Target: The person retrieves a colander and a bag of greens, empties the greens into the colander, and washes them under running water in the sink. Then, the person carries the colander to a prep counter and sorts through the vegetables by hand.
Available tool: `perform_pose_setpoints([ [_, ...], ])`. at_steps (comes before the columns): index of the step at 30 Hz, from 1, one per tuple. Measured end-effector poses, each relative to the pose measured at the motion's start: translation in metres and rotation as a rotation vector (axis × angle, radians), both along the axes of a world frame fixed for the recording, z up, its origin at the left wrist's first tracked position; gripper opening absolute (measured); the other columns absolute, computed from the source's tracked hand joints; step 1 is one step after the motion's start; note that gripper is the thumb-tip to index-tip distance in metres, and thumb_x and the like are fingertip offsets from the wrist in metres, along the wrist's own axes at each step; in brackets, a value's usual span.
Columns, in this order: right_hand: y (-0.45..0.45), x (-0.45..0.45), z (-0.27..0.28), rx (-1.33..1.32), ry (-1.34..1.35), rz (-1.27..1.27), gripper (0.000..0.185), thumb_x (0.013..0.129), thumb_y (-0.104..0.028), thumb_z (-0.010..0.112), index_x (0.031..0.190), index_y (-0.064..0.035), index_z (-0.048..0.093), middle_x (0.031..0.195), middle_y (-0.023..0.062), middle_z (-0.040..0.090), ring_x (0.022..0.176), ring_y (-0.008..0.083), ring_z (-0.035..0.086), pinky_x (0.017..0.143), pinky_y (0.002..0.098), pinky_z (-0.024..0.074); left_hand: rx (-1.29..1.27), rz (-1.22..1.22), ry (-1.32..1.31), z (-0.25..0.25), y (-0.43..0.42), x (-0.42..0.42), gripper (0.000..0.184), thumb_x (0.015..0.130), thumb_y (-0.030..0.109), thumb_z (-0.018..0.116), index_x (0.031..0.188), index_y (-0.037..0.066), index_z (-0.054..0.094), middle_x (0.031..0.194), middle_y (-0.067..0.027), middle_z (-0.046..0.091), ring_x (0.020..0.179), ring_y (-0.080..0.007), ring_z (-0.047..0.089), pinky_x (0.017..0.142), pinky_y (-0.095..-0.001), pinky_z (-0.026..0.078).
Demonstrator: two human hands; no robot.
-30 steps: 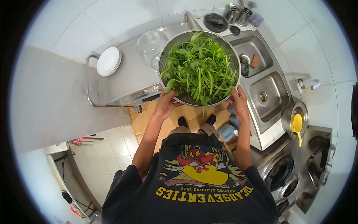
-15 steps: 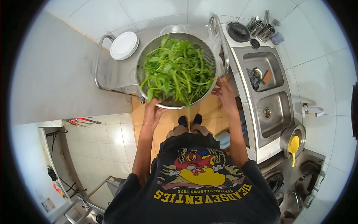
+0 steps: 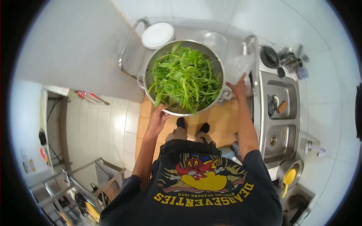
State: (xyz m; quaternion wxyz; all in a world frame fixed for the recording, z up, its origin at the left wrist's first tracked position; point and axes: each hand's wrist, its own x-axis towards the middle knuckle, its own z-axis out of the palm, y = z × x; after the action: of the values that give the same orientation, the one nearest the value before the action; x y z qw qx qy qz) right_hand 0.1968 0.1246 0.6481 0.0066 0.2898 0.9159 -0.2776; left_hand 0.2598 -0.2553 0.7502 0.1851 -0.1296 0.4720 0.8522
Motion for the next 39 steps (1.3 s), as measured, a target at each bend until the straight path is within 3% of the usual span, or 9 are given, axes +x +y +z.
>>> perform_pose_setpoints([
  [3, 0.009, 0.009, -0.038, 0.107, -0.129, -0.039, 0.091, 0.067, -0.043, 0.072, 0.135, -0.0007, 0.030, 0.106, 0.0225, 0.060, 0.098, 0.0366, 0.059, 0.083, 0.0433, 0.0463, -0.026, 0.045, 0.017, 0.014, -0.008, 0.000, 0.040, 0.083, 0.005, 0.046, 0.120, -0.004, 0.034, 0.107, -0.0171, 0.052, 0.090, -0.0270, 0.062, 0.074, -0.0397, 0.058],
  [5, 0.006, 0.018, -0.052, 0.217, -0.120, 0.021, 0.057, 0.070, -0.038, 0.069, 0.111, -0.0014, 0.055, 0.100, 0.0220, 0.062, 0.093, 0.0363, 0.060, 0.080, 0.0445, 0.0465, -0.005, 0.059, 0.026, 0.014, -0.028, 0.001, 0.039, 0.083, 0.005, 0.045, 0.119, -0.004, 0.035, 0.106, -0.0168, 0.052, 0.088, -0.0263, 0.062, 0.074, -0.0400, 0.058],
  [8, 0.011, 0.028, -0.072, 0.055, 0.012, -0.110, 0.035, 0.074, -0.033, 0.065, 0.096, -0.0061, 0.062, 0.103, 0.0204, 0.060, 0.098, 0.0364, 0.057, 0.088, 0.0441, 0.0412, -0.026, 0.053, 0.038, 0.022, -0.045, 0.003, 0.039, 0.083, 0.005, 0.045, 0.119, -0.004, 0.035, 0.105, -0.0164, 0.052, 0.088, -0.0255, 0.062, 0.074, -0.0401, 0.058],
  [11, -0.012, 0.044, -0.035, 0.281, 0.226, -0.124, 0.028, 0.074, -0.026, 0.063, 0.091, -0.0033, 0.061, 0.102, 0.0196, 0.058, 0.097, 0.0344, 0.054, 0.087, 0.0411, 0.0407, -0.008, 0.064, 0.037, 0.017, -0.064, 0.002, 0.039, 0.084, 0.006, 0.045, 0.120, -0.004, 0.034, 0.102, -0.0151, 0.052, 0.086, -0.0247, 0.062, 0.073, -0.0396, 0.059],
  [14, -0.031, 0.063, -0.013, 0.316, 0.546, -0.115, 0.022, 0.074, -0.016, 0.061, 0.091, -0.0020, 0.059, 0.095, 0.0180, 0.055, 0.091, 0.0320, 0.052, 0.085, 0.0381, 0.0411, -0.018, 0.103, 0.050, 0.003, -0.082, 0.010, 0.042, 0.085, 0.007, 0.044, 0.124, -0.001, 0.031, 0.100, -0.0140, 0.052, 0.085, -0.0245, 0.062, 0.072, -0.0389, 0.059],
  [17, -0.039, 0.074, -0.023, -0.059, 0.816, -0.098, 0.016, 0.074, -0.010, 0.059, 0.086, -0.0009, 0.053, 0.081, 0.0112, 0.050, 0.079, 0.0251, 0.049, 0.078, 0.0332, 0.0411, -0.034, 0.148, 0.081, -0.002, -0.093, 0.025, 0.044, 0.086, 0.008, 0.043, 0.127, 0.002, 0.028, 0.098, -0.0130, 0.051, 0.084, -0.0247, 0.062, 0.071, -0.0387, 0.059],
  [21, -0.071, 0.100, 0.013, -0.408, 0.672, -0.150, 0.018, 0.075, -0.008, 0.057, 0.079, -0.0033, 0.040, 0.076, 0.0022, 0.037, 0.069, 0.0140, 0.035, 0.065, 0.0279, 0.0349, -0.036, 0.219, 0.076, 0.009, -0.093, 0.059, 0.047, 0.085, 0.007, 0.043, 0.129, 0.003, 0.026, 0.102, -0.0136, 0.050, 0.088, -0.0254, 0.061, 0.072, -0.0384, 0.059],
  [31, -0.149, 0.149, 0.020, -0.990, 0.529, -0.086, 0.035, 0.084, -0.007, 0.048, 0.118, 0.0020, 0.051, 0.109, 0.0086, 0.056, 0.094, 0.0137, 0.055, 0.079, 0.0258, 0.0460, -0.015, 0.426, 0.005, 0.002, -0.134, 0.165, 0.053, 0.079, 0.003, 0.045, 0.129, 0.002, 0.026, 0.115, -0.0169, 0.046, 0.097, -0.0296, 0.058, 0.073, -0.0389, 0.059],
  [39, -0.221, 0.177, 0.024, -1.215, 0.505, 0.010, 0.033, 0.086, -0.010, 0.049, 0.118, 0.0009, 0.051, 0.109, 0.0070, 0.057, 0.093, 0.0164, 0.058, 0.078, 0.0310, 0.0514, -0.015, 0.610, 0.019, -0.003, -0.197, 0.229, 0.033, 0.081, 0.010, 0.047, 0.108, -0.008, 0.043, 0.110, -0.0205, 0.053, 0.095, -0.0307, 0.061, 0.076, -0.0391, 0.058],
])
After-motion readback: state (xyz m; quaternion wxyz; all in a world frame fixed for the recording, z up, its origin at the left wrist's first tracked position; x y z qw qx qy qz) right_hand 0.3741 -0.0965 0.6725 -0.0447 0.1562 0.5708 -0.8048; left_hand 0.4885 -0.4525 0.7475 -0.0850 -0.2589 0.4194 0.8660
